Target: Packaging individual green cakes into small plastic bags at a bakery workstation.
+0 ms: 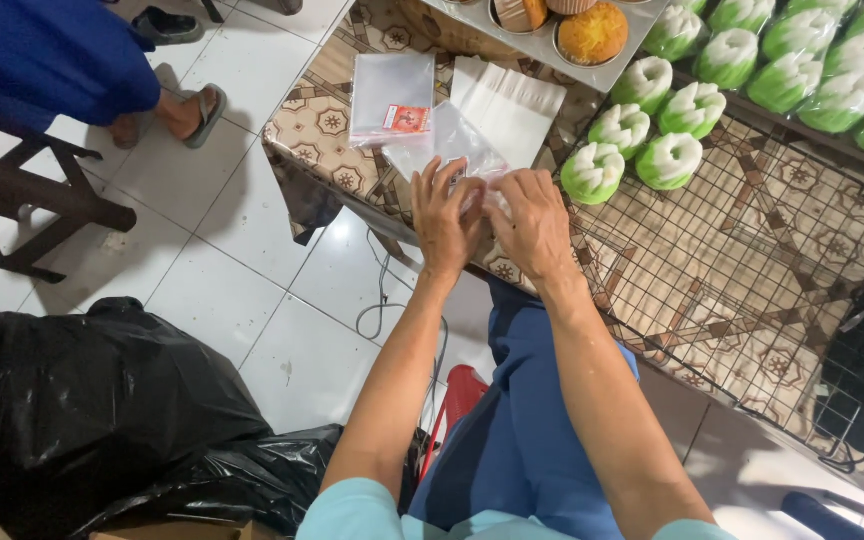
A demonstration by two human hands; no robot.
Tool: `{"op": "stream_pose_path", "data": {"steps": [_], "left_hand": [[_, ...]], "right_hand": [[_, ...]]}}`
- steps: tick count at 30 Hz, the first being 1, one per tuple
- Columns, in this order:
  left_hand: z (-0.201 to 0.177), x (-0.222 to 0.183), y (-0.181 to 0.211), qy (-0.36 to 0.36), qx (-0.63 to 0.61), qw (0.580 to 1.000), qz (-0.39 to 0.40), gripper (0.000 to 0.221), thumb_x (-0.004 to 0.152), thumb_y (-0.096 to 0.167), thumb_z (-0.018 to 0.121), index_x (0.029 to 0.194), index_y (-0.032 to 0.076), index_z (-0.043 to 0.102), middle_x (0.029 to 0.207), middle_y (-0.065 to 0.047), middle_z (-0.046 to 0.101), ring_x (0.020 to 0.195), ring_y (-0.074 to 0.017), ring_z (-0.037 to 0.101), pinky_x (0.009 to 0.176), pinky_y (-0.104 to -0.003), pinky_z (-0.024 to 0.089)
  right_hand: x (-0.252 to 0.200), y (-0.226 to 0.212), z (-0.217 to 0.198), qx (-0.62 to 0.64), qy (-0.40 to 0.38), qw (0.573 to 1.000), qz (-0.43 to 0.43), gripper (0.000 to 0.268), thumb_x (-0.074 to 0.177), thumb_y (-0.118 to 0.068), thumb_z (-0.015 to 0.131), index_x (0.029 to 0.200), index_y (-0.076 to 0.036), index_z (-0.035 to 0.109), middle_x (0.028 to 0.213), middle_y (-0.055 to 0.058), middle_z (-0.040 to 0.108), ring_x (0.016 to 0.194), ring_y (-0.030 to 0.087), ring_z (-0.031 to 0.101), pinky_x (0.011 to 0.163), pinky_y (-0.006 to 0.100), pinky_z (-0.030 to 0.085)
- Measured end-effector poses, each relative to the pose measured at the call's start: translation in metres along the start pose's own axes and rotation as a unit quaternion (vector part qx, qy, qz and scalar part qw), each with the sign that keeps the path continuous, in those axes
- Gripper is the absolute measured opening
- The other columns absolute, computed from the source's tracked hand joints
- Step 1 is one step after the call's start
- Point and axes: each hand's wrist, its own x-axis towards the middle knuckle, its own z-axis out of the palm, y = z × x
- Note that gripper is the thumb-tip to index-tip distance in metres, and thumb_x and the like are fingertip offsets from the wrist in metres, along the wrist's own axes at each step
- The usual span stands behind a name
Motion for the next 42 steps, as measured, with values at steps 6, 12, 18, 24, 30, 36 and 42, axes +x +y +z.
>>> {"op": "stream_pose_path", "data": {"steps": [6,12,18,24,30,36,42], "left_hand": [[0.008,-0.001,-0.008,0.012,-0.015,1.0,-0.01,0.021,0.085,0.019,0.082,0.101,0.03,0.072,0.134,0.003,0.057,0.141,-0.0326,0.043,0.117,-0.064,0.029],[0.006,-0.002,-0.009,0.014,-0.005,1.0,0.014,0.034,0.078,0.024,0.088,0.108,0.031,0.075,0.14,0.001,0.055,0.141,-0.0375,0.044,0.116,-0.067,0.031],[0.008,-0.002,-0.012,0.009,-0.03,0.999,0.005,0.021,0.09,0.02,0.077,0.107,0.031,0.075,0.139,-0.004,0.057,0.139,-0.0424,0.045,0.112,-0.071,0.033],[0.024,-0.003,-0.024,-0.011,-0.009,1.0,0.015,0.037,0.077,0.033,0.089,0.112,0.033,0.075,0.143,-0.004,0.054,0.141,-0.0417,0.042,0.115,-0.069,0.03],[0.038,-0.013,-0.056,0.059,-0.031,0.991,0.113,0.026,0.092,0.031,0.076,0.118,0.029,0.076,0.144,-0.005,0.056,0.14,-0.0379,0.044,0.117,-0.056,0.029],[-0.003,0.004,0.015,0.068,-0.033,0.975,0.209,0.025,0.089,0.03,0.079,0.112,0.02,0.084,0.122,-0.007,0.068,0.121,-0.0267,0.059,0.116,-0.043,0.039],[0.017,0.001,-0.042,-0.004,0.028,0.983,0.182,0.034,0.091,0.034,0.084,0.121,0.019,0.081,0.132,-0.003,0.064,0.125,-0.0277,0.052,0.11,-0.044,0.039]], "right_hand": [[-0.008,0.011,0.004,-0.01,0.012,0.999,-0.028,0.005,0.092,-0.01,0.068,0.087,-0.011,0.067,0.089,0.005,0.063,0.093,0.026,0.057,0.076,0.035,0.045],[-0.019,-0.008,-0.031,-0.032,0.022,0.998,-0.047,0.009,0.097,-0.005,0.063,0.088,-0.007,0.064,0.092,0.008,0.067,0.096,0.03,0.062,0.077,0.036,0.048],[-0.03,-0.013,-0.056,-0.013,0.027,0.999,-0.044,0.012,0.099,0.003,0.059,0.09,-0.005,0.061,0.093,0.011,0.067,0.101,0.034,0.066,0.077,0.037,0.054],[-0.038,-0.018,-0.089,0.051,0.082,0.994,0.052,0.011,0.099,0.005,0.062,0.099,-0.005,0.066,0.1,0.011,0.072,0.094,0.034,0.07,0.076,0.04,0.056],[-0.065,-0.033,-0.11,0.067,0.138,0.966,0.206,0.015,0.098,0.003,0.064,0.108,-0.006,0.068,0.093,0.018,0.073,0.089,0.041,0.072,0.075,0.048,0.056],[-0.092,-0.026,-0.106,0.112,0.183,0.928,0.305,0.013,0.097,-0.001,0.06,0.096,-0.011,0.068,0.074,0.012,0.072,0.071,0.034,0.073,0.066,0.042,0.059],[-0.109,-0.045,-0.132,0.252,0.199,0.891,0.32,0.014,0.1,0.003,0.059,0.104,-0.008,0.067,0.078,0.013,0.072,0.066,0.029,0.072,0.063,0.04,0.06]]}}
